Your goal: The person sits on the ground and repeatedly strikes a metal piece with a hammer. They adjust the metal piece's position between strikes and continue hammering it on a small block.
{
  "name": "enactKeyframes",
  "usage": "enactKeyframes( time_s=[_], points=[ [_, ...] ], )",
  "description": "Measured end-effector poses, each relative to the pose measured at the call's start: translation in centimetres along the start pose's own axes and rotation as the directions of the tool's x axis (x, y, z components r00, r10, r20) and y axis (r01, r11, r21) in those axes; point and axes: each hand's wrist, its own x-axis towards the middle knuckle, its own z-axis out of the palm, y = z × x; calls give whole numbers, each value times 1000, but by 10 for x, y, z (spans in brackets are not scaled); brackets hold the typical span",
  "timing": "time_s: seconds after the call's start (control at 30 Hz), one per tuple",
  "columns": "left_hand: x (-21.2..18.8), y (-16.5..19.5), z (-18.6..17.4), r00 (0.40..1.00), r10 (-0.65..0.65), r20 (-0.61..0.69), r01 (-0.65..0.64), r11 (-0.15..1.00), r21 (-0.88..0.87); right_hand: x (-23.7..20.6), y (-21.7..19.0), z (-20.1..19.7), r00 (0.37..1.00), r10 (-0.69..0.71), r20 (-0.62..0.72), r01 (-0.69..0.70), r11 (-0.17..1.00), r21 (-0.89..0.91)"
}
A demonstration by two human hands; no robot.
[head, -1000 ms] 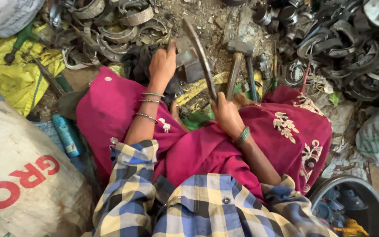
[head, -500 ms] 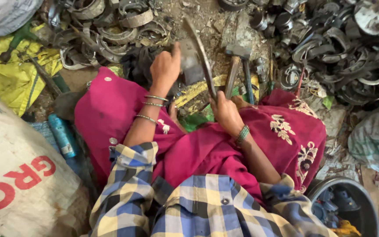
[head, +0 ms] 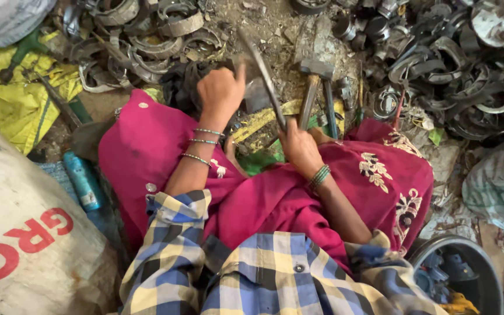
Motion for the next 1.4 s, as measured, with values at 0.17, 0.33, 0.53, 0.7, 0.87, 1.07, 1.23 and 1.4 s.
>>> enactKeyframes(
  time_s=[0.17, 0.33, 0.53, 0.7, 0.87, 1.07, 1.23, 1.4],
  points=[
    [2, -2, -6, 996, -84, -9, 83, 995, -51, -18, 1, -44, 968, 199, -153, -102, 868, 486],
    [17, -18, -1, 963, -205, 173, 249, 924, -290, -16, 9, -108, 843, 410, -347, 242, 288, 927],
    [27, -30, 12, 916, -287, 280, 361, 894, -264, -20, -20, -36, 977, 103, -186, 47, 748, 662],
    [34, -29, 11, 898, -333, 287, 402, 886, -230, -25, -11, -35, 987, 153, 54, -152, 758, 634],
    [40, -26, 11, 908, -295, 298, 363, 908, -210, -32, -3, -90, 806, 577, -130, -24, 251, 968],
    [56, -32, 14, 907, -257, 333, 327, 929, -176, -17, -14, -54, 935, 302, -183, 38, 429, 902],
    [54, -37, 14, 911, -234, 339, 322, 918, -232, -28, -17, -43, 966, 188, 181, -260, 737, 624],
    [44, -33, 11, 901, -252, 353, 338, 918, -208, -41, -1, -86, 868, 478, -132, -91, 415, 905]
  ],
)
